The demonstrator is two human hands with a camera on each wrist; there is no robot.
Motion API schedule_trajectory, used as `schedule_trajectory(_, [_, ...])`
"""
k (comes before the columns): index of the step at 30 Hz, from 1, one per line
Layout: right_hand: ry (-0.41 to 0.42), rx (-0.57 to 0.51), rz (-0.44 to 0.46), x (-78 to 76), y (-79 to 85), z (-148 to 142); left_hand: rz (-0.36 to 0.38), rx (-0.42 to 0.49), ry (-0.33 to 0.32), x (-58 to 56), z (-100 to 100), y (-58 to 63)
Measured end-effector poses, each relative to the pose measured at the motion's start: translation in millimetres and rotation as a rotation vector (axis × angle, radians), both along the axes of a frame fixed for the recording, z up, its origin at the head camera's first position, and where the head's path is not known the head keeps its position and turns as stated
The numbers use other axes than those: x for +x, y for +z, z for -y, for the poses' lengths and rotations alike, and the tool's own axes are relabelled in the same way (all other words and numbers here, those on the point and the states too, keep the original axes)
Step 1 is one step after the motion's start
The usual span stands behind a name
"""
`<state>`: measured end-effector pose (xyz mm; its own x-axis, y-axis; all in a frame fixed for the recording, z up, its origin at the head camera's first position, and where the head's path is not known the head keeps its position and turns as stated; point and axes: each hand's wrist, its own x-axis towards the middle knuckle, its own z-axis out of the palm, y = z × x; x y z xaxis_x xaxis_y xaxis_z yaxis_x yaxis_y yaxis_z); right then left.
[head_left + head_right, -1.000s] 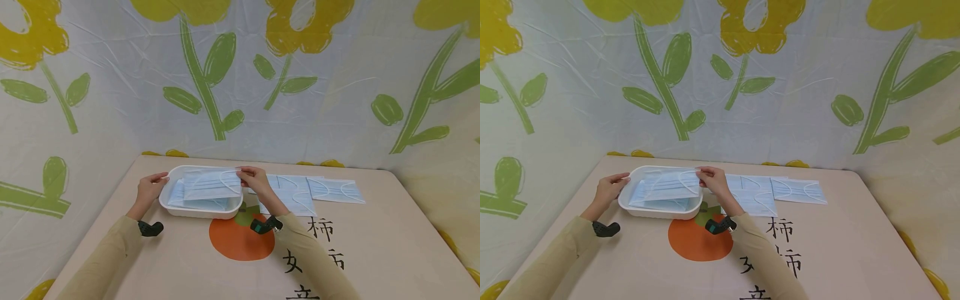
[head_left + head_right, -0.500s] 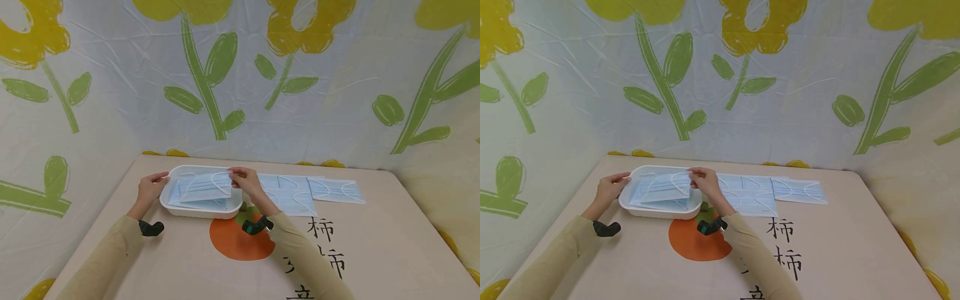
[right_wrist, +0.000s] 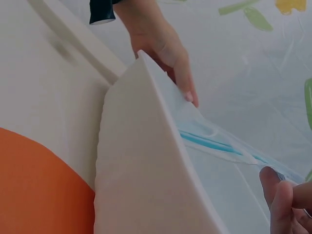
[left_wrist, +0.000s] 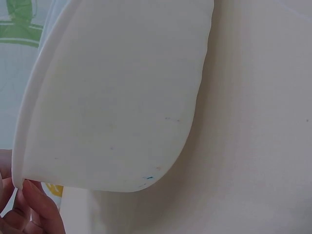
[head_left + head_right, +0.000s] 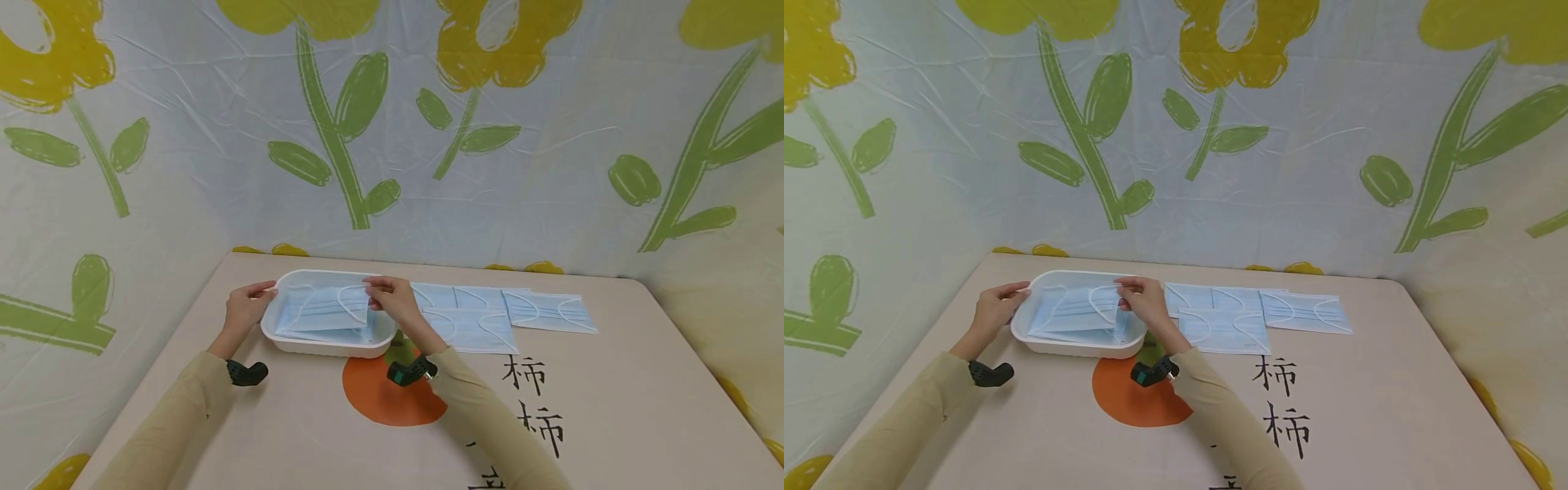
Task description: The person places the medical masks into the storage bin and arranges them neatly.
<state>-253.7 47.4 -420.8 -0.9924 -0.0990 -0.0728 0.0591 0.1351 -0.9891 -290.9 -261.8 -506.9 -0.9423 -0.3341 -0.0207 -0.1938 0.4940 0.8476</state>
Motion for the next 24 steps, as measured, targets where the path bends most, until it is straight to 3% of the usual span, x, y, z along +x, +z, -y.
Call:
schedule_trajectory(4, [0.018, 0.059, -0.046, -0.7, -3.1, 0.0, 0.044, 0.031, -0.012, 27.9, -18.7, 44.7])
schedule_trajectory(7, [0.044, 0.105, -0.089, -1.2, -5.2, -1.4, 0.055, 0.034, -0.026, 36.9, -24.2, 60.0])
schedule_trajectory(14, [0.086, 0.247, -0.204, -2.0, -8.6, -2.1, 0.062, 0.031, -0.019, 37.1, -25.2, 62.4])
schedule_trajectory(24, [0.060, 0.415, -0.338, 3.1, -5.7, -3.8, 0.058, 0.032, -0.023, 37.0, -24.7, 60.1])
